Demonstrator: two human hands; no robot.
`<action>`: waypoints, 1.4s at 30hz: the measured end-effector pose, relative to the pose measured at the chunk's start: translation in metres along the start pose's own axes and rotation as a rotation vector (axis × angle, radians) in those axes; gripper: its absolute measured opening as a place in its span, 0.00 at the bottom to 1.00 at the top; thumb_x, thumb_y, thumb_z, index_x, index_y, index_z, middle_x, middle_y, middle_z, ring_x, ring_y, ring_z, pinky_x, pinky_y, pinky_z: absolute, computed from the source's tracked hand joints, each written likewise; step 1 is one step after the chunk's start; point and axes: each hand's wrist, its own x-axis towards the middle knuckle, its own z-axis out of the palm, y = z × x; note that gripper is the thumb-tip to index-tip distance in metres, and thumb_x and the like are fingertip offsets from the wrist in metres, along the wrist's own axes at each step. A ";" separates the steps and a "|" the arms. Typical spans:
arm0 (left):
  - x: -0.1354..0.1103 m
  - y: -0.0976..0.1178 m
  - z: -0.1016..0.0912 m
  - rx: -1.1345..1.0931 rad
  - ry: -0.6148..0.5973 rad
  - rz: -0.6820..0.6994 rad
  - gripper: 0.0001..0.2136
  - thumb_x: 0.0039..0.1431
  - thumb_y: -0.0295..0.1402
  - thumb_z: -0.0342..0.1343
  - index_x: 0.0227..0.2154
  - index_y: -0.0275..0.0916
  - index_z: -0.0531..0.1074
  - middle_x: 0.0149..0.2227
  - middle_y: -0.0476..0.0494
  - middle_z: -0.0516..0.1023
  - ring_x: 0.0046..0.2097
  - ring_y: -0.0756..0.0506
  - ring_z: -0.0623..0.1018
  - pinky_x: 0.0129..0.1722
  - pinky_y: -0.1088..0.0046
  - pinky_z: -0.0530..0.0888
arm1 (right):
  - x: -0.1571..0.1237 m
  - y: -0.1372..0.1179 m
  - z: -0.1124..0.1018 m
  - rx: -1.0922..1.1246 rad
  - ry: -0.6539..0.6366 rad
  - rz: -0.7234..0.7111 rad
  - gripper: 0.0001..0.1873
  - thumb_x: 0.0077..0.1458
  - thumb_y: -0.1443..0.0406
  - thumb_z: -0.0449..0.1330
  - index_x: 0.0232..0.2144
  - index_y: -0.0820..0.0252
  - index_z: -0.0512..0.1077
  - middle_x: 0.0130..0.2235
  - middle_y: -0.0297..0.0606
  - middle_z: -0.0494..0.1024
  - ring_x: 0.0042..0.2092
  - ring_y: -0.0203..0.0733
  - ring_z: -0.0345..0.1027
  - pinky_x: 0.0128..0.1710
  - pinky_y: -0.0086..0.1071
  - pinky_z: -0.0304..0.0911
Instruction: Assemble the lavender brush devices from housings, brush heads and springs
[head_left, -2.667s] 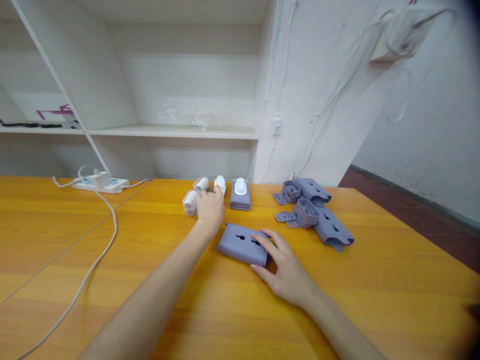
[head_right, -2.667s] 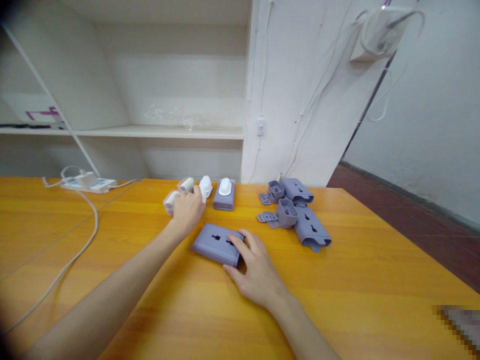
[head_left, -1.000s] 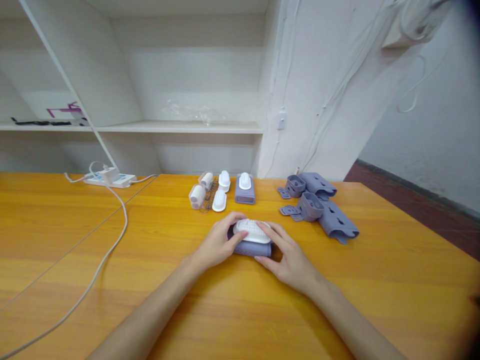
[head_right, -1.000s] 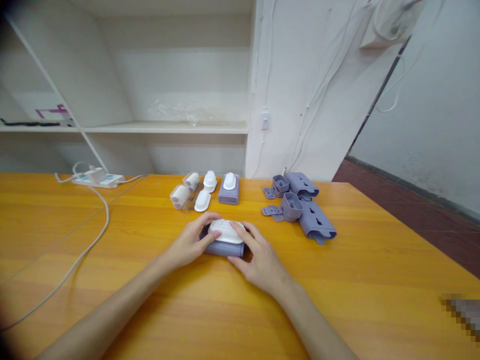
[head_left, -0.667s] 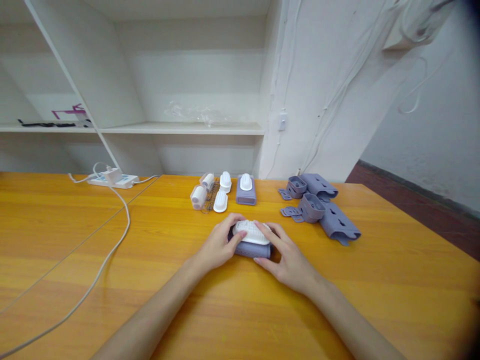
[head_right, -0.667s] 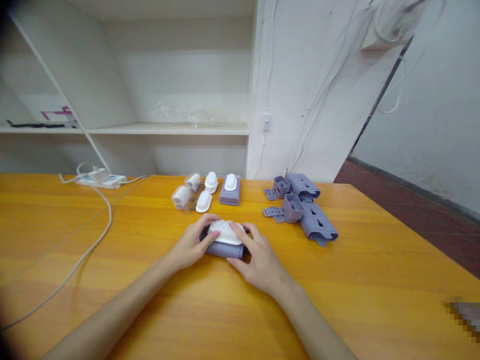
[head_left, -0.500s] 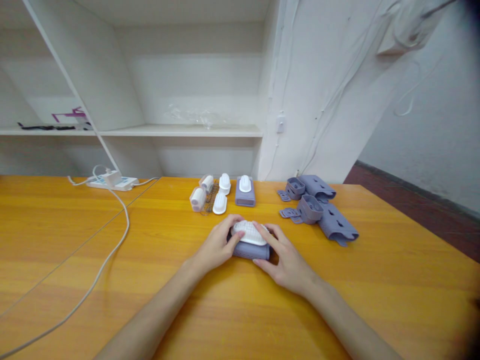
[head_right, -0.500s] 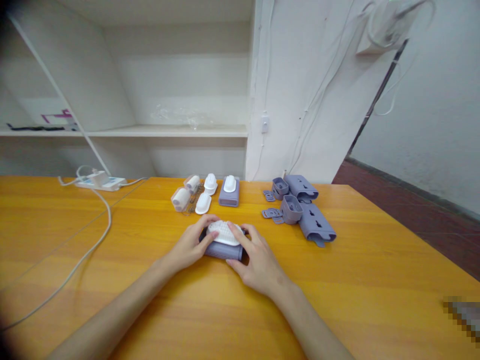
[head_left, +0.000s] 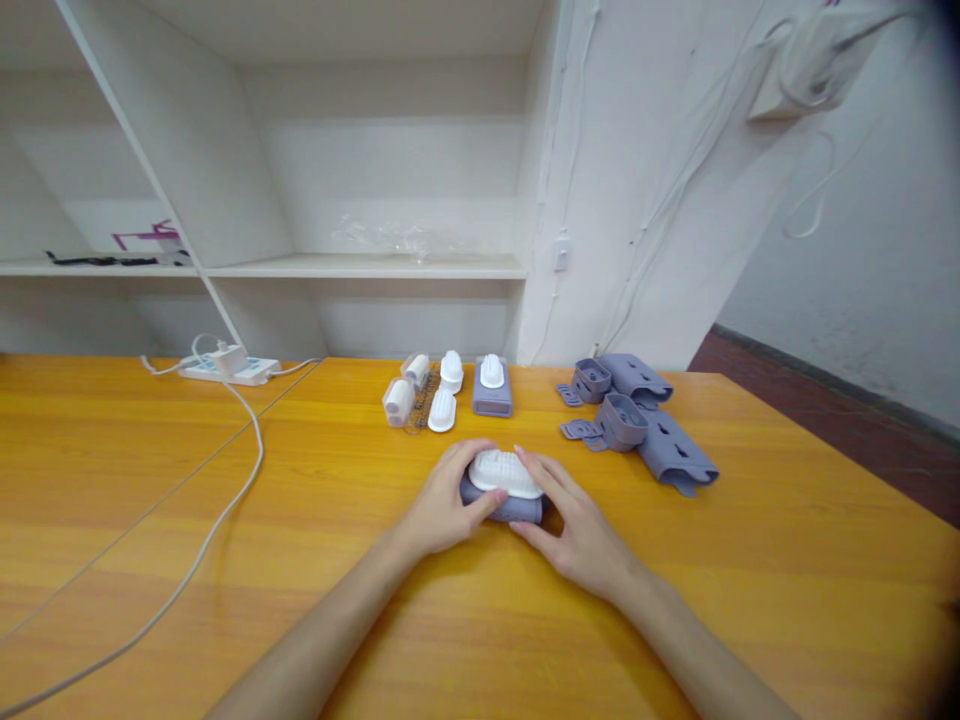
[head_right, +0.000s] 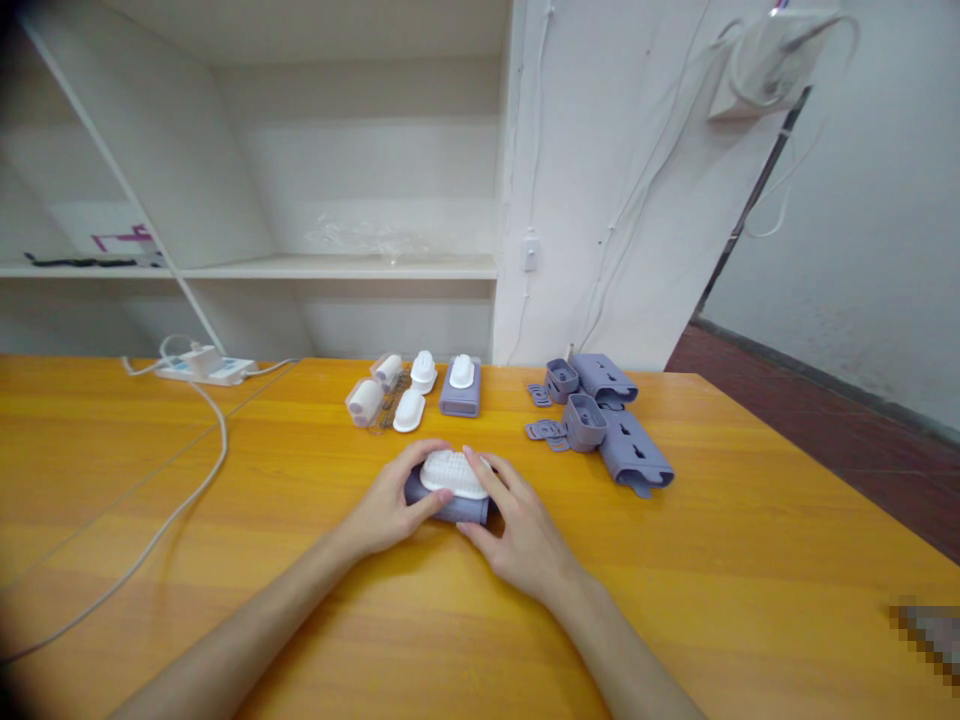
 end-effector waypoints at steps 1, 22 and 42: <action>0.000 0.000 0.001 -0.013 0.005 -0.012 0.21 0.53 0.34 0.56 0.51 0.41 0.63 0.51 0.41 0.70 0.51 0.42 0.69 0.53 0.64 0.64 | 0.000 0.001 0.000 -0.006 -0.002 0.000 0.39 0.51 0.65 0.59 0.62 0.44 0.48 0.60 0.36 0.58 0.60 0.46 0.53 0.59 0.45 0.51; 0.003 -0.004 0.003 -0.202 0.116 -0.155 0.18 0.48 0.34 0.61 0.42 0.39 0.65 0.41 0.44 0.74 0.44 0.45 0.73 0.46 0.69 0.68 | -0.005 0.015 0.011 -0.064 0.141 0.052 0.35 0.49 0.61 0.61 0.58 0.56 0.55 0.58 0.45 0.64 0.59 0.50 0.57 0.58 0.48 0.55; -0.012 0.020 0.028 0.117 0.122 -0.026 0.27 0.54 0.39 0.55 0.55 0.41 0.54 0.51 0.38 0.65 0.51 0.41 0.65 0.52 0.59 0.61 | -0.002 0.006 0.018 -0.363 0.273 0.171 0.44 0.46 0.53 0.59 0.61 0.60 0.48 0.53 0.51 0.62 0.54 0.59 0.57 0.53 0.54 0.54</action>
